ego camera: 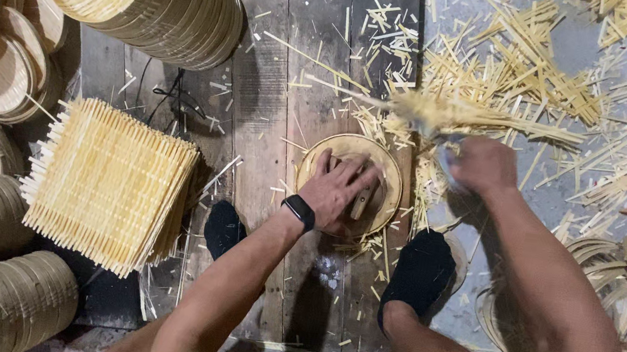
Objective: The person assembles circular bamboo lids by placing a square woven bamboo mat onto a frame, using a wooden form to shape the mat, and trimming the protruding bamboo strips with scissors.
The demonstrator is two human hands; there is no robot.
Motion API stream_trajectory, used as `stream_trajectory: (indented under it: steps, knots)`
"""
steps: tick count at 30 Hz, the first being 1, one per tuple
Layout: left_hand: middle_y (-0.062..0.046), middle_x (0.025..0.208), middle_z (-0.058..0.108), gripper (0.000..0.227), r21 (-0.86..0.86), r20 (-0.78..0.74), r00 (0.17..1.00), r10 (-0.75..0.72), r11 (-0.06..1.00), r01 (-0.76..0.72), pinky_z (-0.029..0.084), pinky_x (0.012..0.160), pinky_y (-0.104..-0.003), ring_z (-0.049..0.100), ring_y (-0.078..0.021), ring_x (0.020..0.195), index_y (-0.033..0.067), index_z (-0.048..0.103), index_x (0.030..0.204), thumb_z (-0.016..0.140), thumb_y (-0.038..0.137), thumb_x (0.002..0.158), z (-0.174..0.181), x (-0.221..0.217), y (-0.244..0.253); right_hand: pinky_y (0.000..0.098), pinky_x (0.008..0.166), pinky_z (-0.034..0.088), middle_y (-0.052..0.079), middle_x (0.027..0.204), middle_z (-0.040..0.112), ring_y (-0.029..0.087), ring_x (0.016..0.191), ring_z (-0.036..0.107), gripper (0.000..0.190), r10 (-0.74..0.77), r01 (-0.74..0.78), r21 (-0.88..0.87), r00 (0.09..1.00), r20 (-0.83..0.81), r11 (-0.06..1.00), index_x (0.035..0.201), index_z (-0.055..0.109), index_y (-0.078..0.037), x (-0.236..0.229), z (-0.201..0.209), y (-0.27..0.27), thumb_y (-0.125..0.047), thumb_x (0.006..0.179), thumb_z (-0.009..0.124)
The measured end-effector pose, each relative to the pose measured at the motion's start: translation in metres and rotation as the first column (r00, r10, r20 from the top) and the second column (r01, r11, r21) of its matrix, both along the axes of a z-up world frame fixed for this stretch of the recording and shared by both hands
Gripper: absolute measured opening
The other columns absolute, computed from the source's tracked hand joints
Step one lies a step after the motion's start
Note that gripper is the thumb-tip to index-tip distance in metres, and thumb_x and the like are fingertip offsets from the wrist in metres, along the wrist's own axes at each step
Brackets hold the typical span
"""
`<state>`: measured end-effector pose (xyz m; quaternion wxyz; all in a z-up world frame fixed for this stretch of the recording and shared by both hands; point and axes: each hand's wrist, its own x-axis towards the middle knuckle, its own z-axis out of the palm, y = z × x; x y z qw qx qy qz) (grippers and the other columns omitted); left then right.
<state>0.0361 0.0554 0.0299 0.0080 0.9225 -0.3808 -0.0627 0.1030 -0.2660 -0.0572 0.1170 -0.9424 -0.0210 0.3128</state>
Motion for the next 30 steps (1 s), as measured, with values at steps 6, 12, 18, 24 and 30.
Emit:
stream_trajectory:
  steps: [6, 12, 18, 24, 30]
  knots:
    - [-0.019, 0.133, 0.056, 0.099, 0.049, -0.455, 0.618, 0.642, 0.71, -0.702, 0.048, 0.106, -0.057, 0.058, -0.0344, 0.117, 0.0257, 0.037, 0.163, 0.068, 0.068, 0.079, -0.013, -0.012, -0.003, 0.0443, 0.07, 0.057, 0.016, 0.104, 0.06, 0.028, 0.092, 0.061, 0.053, -0.281, 0.272, 0.086, 0.952, 0.122, 0.959, 0.113, 0.064, -0.001, -0.039, -0.025, -0.031, -0.049, 0.092, 0.061]
    - [-0.038, 0.147, 0.031, 0.117, -0.294, -0.22, 0.705, 0.674, 0.643, -0.707, 0.033, 0.104, -0.065, 0.034, -0.0535, 0.133, 0.0072, 0.038, 0.155, 0.082, 0.075, 0.07, -0.013, -0.036, -0.022, 0.0455, 0.091, 0.05, 0.02, 0.111, 0.058, 0.033, 0.105, 0.056, 0.068, 0.055, -0.065, 0.012, 0.912, 0.406, 0.998, 0.106, 0.063, 0.0, -0.083, 0.017, -0.012, -0.064, 0.084, 0.066]
    - [-0.03, 0.141, 0.04, 0.119, -0.402, -0.247, 0.783, 0.571, 0.675, -0.619, 0.034, 0.112, -0.064, 0.038, -0.0493, 0.132, 0.0068, 0.041, 0.15, 0.091, 0.054, 0.053, -0.024, -0.037, -0.028, 0.0453, 0.097, 0.048, 0.019, 0.106, 0.06, 0.032, 0.105, 0.058, 0.064, 0.157, -0.143, -0.066, 0.927, 0.341, 0.987, 0.105, 0.064, 0.0, -0.057, 0.038, 0.028, -0.059, 0.083, 0.068]
    - [-0.026, 0.141, 0.043, 0.109, -0.424, -0.293, 0.801, 0.522, 0.68, -0.598, 0.037, 0.113, -0.061, 0.039, -0.0477, 0.132, 0.0081, 0.044, 0.147, 0.089, 0.043, 0.054, -0.013, -0.034, -0.026, 0.0413, 0.086, 0.056, 0.012, 0.098, 0.065, 0.025, 0.092, 0.064, 0.035, 0.156, -0.154, -0.042, 0.986, 0.057, 0.987, 0.109, 0.067, -0.007, -0.04, 0.017, 0.006, -0.039, 0.097, 0.058]
    - [-0.028, 0.142, 0.042, 0.115, -0.324, -0.375, 0.828, 0.417, 0.778, -0.539, 0.031, 0.112, -0.063, 0.034, -0.0522, 0.135, 0.0101, 0.045, 0.146, 0.092, 0.044, 0.047, -0.004, -0.023, -0.022, 0.0389, 0.087, 0.053, 0.014, 0.096, 0.064, 0.025, 0.094, 0.062, 0.051, 0.335, -0.31, -0.167, 0.93, 0.153, 0.936, 0.098, 0.066, -0.005, -0.026, 0.032, 0.017, -0.056, 0.092, 0.063]
